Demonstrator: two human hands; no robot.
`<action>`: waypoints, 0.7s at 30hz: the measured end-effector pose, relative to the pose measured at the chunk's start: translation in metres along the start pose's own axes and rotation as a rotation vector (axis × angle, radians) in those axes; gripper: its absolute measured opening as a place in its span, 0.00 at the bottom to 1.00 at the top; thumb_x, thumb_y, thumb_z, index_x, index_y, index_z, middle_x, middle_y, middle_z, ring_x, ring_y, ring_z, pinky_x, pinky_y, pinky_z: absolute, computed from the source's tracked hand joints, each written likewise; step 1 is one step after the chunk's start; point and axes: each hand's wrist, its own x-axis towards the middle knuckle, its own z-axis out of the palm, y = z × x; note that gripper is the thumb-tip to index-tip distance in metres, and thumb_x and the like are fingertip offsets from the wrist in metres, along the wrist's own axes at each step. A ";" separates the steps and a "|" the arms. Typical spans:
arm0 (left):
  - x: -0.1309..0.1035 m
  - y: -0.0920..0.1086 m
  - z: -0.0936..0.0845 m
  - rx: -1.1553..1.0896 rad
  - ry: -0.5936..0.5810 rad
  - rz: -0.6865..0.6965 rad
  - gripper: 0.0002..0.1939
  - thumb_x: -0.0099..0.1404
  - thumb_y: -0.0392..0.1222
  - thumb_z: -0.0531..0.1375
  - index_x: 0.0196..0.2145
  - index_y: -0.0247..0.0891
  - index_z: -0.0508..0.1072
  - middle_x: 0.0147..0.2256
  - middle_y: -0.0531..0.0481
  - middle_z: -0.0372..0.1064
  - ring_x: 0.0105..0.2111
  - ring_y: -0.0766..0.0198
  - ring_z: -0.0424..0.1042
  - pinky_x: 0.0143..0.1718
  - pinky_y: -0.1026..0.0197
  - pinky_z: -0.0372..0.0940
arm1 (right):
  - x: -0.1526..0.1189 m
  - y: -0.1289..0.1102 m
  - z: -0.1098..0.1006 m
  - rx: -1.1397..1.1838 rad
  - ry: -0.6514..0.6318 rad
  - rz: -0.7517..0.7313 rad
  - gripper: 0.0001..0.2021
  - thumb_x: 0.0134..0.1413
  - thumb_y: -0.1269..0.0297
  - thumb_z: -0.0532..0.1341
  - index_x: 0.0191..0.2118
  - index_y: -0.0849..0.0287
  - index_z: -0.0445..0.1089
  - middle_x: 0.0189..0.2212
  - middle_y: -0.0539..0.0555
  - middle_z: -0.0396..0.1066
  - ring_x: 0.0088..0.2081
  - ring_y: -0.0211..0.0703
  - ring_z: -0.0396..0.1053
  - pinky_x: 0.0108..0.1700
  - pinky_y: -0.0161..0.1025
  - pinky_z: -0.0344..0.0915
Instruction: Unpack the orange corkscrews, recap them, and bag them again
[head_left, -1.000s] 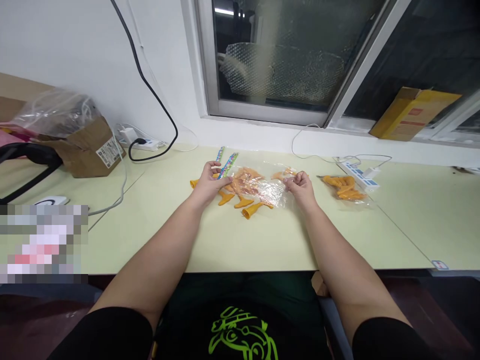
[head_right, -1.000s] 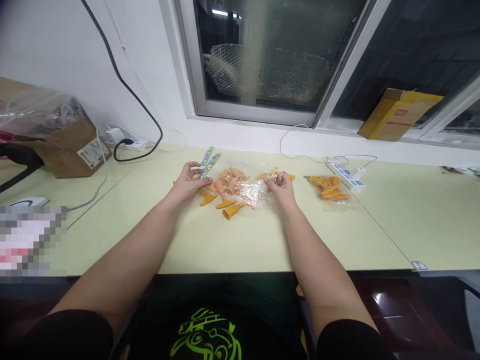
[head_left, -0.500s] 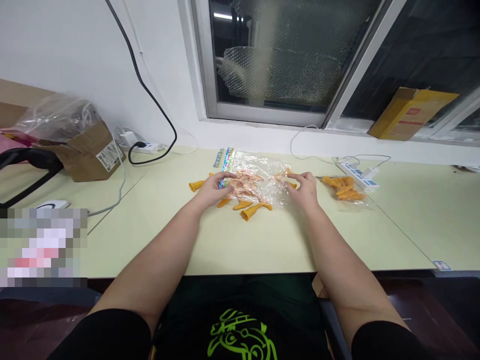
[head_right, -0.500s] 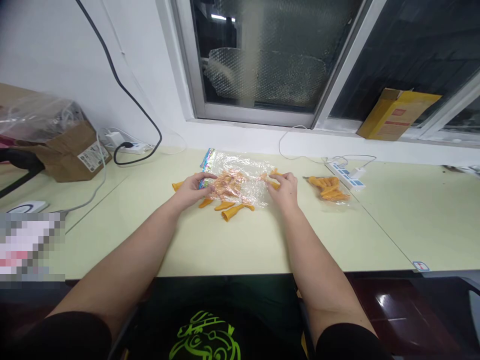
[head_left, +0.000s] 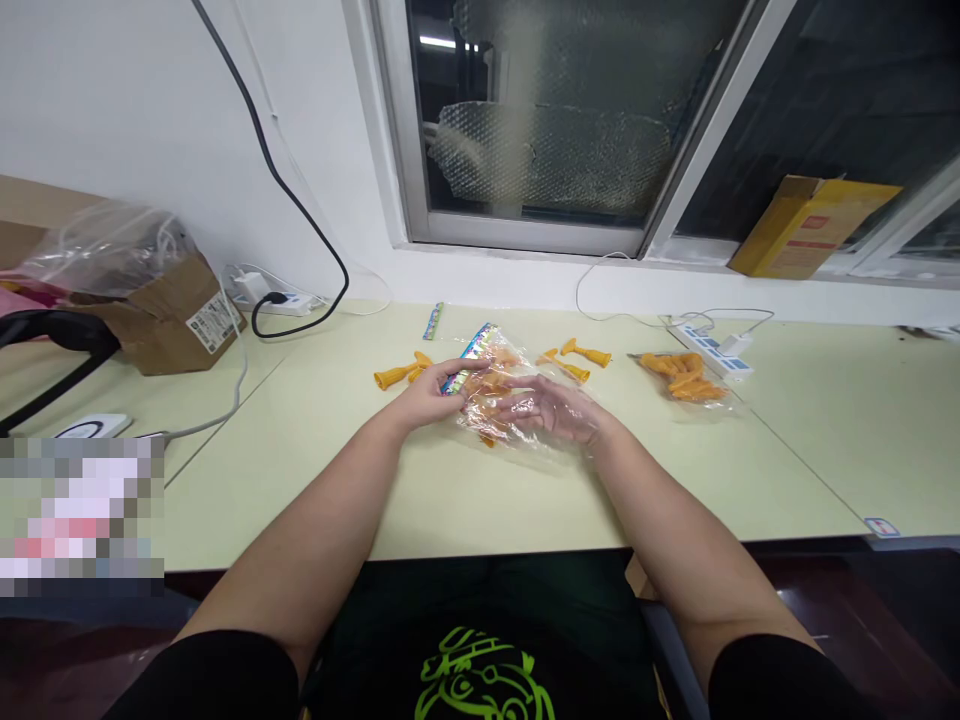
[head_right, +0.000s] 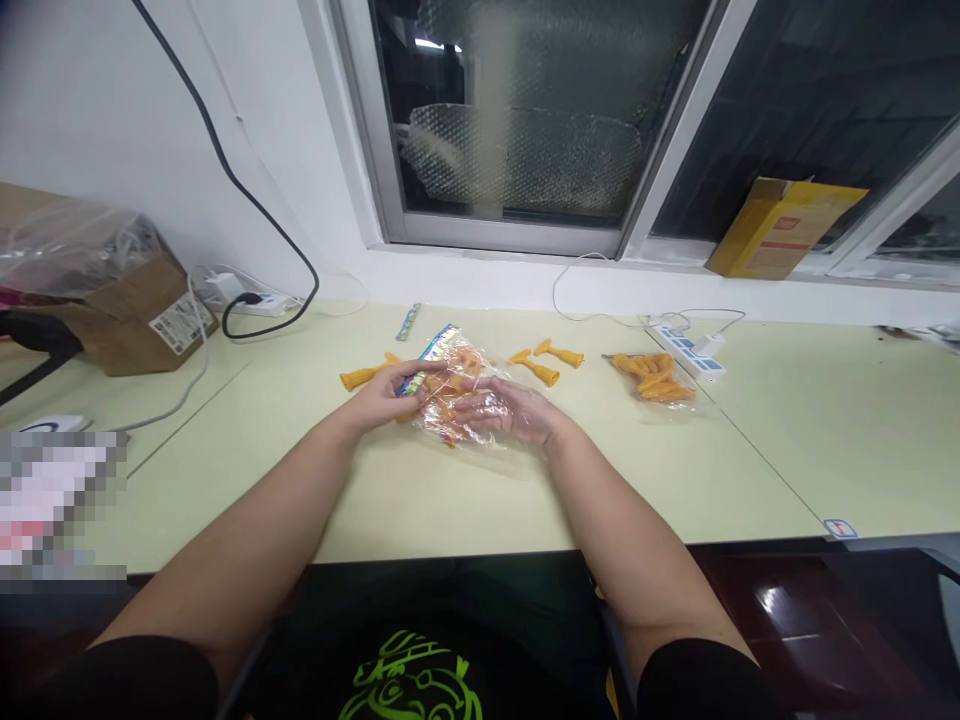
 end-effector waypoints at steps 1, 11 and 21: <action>0.000 0.000 0.000 -0.010 -0.021 -0.003 0.31 0.51 0.29 0.65 0.53 0.45 0.81 0.56 0.45 0.76 0.61 0.46 0.70 0.60 0.49 0.68 | 0.004 0.003 0.004 0.005 0.019 0.001 0.28 0.59 0.40 0.67 0.55 0.57 0.73 0.52 0.63 0.78 0.53 0.58 0.77 0.61 0.57 0.69; 0.005 -0.014 -0.003 -0.565 0.055 -0.042 0.40 0.56 0.40 0.73 0.64 0.48 0.67 0.57 0.41 0.73 0.53 0.51 0.75 0.49 0.53 0.72 | 0.005 0.003 0.021 0.132 0.022 -0.271 0.36 0.53 0.39 0.71 0.64 0.41 0.64 0.62 0.54 0.70 0.63 0.54 0.68 0.68 0.58 0.59; 0.003 -0.006 0.049 -0.865 -0.075 -0.181 0.33 0.58 0.51 0.73 0.59 0.41 0.73 0.59 0.37 0.72 0.52 0.48 0.76 0.49 0.49 0.72 | 0.014 0.005 0.030 0.270 0.099 -0.168 0.31 0.63 0.43 0.64 0.67 0.36 0.55 0.55 0.52 0.75 0.52 0.50 0.78 0.59 0.55 0.72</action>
